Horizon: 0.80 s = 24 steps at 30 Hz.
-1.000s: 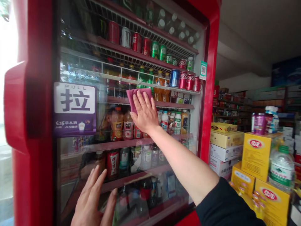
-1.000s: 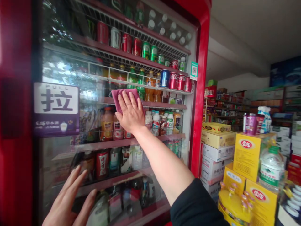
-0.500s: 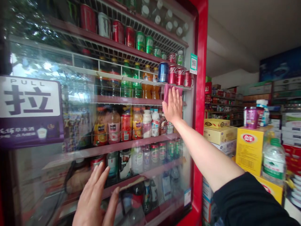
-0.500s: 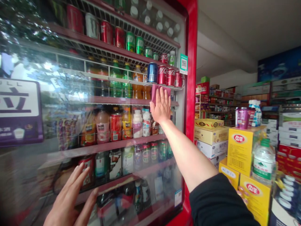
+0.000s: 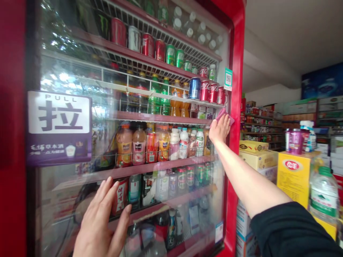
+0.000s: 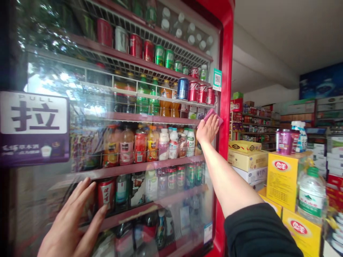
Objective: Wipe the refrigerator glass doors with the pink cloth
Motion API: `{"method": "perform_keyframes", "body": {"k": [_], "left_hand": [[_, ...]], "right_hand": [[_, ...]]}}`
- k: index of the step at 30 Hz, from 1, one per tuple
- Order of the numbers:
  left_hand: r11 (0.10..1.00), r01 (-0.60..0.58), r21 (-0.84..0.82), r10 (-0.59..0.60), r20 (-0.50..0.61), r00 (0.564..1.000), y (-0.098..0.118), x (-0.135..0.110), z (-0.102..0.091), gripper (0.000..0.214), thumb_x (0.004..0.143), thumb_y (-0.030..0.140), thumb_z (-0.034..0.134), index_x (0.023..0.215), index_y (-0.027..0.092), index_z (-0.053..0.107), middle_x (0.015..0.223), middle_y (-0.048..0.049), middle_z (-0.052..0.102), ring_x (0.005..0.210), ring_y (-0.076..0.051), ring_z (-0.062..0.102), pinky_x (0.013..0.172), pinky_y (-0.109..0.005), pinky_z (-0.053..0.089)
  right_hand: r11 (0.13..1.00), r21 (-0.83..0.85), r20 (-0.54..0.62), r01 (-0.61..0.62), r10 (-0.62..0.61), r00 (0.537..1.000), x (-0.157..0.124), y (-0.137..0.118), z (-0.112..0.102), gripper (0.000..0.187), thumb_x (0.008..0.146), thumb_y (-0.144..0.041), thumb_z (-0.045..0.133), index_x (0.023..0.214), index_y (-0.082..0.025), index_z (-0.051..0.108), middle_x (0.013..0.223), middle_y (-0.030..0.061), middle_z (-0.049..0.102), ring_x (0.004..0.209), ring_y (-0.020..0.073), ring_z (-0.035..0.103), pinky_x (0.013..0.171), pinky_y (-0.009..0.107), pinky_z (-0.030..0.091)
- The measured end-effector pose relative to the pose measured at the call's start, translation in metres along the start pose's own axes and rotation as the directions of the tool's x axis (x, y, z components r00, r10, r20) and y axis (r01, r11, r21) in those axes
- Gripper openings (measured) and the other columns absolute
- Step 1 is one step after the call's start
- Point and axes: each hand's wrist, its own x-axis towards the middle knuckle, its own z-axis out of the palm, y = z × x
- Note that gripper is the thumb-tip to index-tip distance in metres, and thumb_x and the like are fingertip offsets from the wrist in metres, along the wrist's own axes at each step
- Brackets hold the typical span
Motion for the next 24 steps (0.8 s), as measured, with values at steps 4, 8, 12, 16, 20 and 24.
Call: {"method": "perform_keyframes", "body": {"k": [4,8,12,16,20,24], "left_hand": [[1.000,0.015,-0.016,-0.015,-0.030,0.999,-0.004,0.000,-0.014,0.067,0.102,0.043,0.060,0.166,0.030,0.043,0.173,-0.0108,0.046,0.160,-0.035,0.046,0.132,-0.059,0.041],[0.999,0.032,-0.026,-0.033,-0.072,0.997,-0.009,-0.004,-0.032,0.068,0.102,0.042,0.060,0.167,0.031,0.042,0.175,-0.0089,0.044,0.160,-0.034,0.046,0.133,-0.056,0.040],[0.998,0.063,-0.022,-0.065,-0.097,0.993,-0.017,-0.011,-0.052,0.069,0.102,0.042,0.060,0.167,0.030,0.041,0.175,-0.0086,0.044,0.161,-0.034,0.045,0.132,-0.056,0.042],[0.995,0.097,-0.001,-0.097,-0.117,0.988,-0.024,-0.014,-0.070,0.067,0.102,0.043,0.061,0.166,0.030,0.044,0.174,-0.0093,0.045,0.158,-0.035,0.048,0.128,-0.058,0.046],[0.994,0.113,0.011,-0.110,-0.152,0.982,-0.030,-0.012,-0.084,0.067,0.102,0.043,0.060,0.166,0.030,0.044,0.173,-0.0099,0.047,0.156,-0.036,0.051,0.126,-0.060,0.049],[0.994,0.106,0.011,-0.102,-0.155,0.983,-0.033,-0.012,-0.095,0.069,0.102,0.043,0.060,0.167,0.031,0.042,0.174,-0.0097,0.046,0.158,-0.036,0.048,0.127,-0.061,0.047]], "right_hand": [[0.993,-0.013,0.038,0.116,-0.116,0.993,-0.026,-0.057,0.003,0.076,0.109,-0.045,0.024,0.174,-0.007,0.025,0.183,0.0205,0.021,0.171,0.0361,0.018,0.137,0.063,0.018],[0.954,-0.043,0.064,0.298,-0.295,0.953,-0.061,-0.125,0.002,0.075,0.109,-0.044,0.030,0.175,-0.012,0.021,0.184,0.0162,0.020,0.172,0.0337,0.016,0.136,0.065,0.022],[0.915,-0.015,0.080,0.402,-0.400,0.913,-0.089,-0.190,-0.003,0.076,0.108,-0.045,0.033,0.176,-0.012,0.021,0.184,0.0152,0.021,0.172,0.0340,0.016,0.137,0.063,0.020],[0.888,0.020,0.100,0.460,-0.460,0.882,-0.112,-0.242,-0.008,0.076,0.108,-0.045,0.036,0.176,-0.012,0.021,0.185,0.0153,0.019,0.172,0.0348,0.013,0.137,0.064,0.018],[0.858,0.111,0.093,0.502,-0.512,0.854,-0.131,-0.281,-0.010,0.075,0.108,-0.043,0.038,0.176,-0.013,0.022,0.185,0.0146,0.020,0.172,0.0352,0.012,0.137,0.066,0.016],[0.838,0.174,0.102,0.518,-0.538,0.837,-0.145,-0.317,-0.012,0.075,0.108,-0.040,0.042,0.176,-0.015,0.023,0.184,0.0149,0.020,0.173,0.0347,0.009,0.136,0.068,0.015]]}}
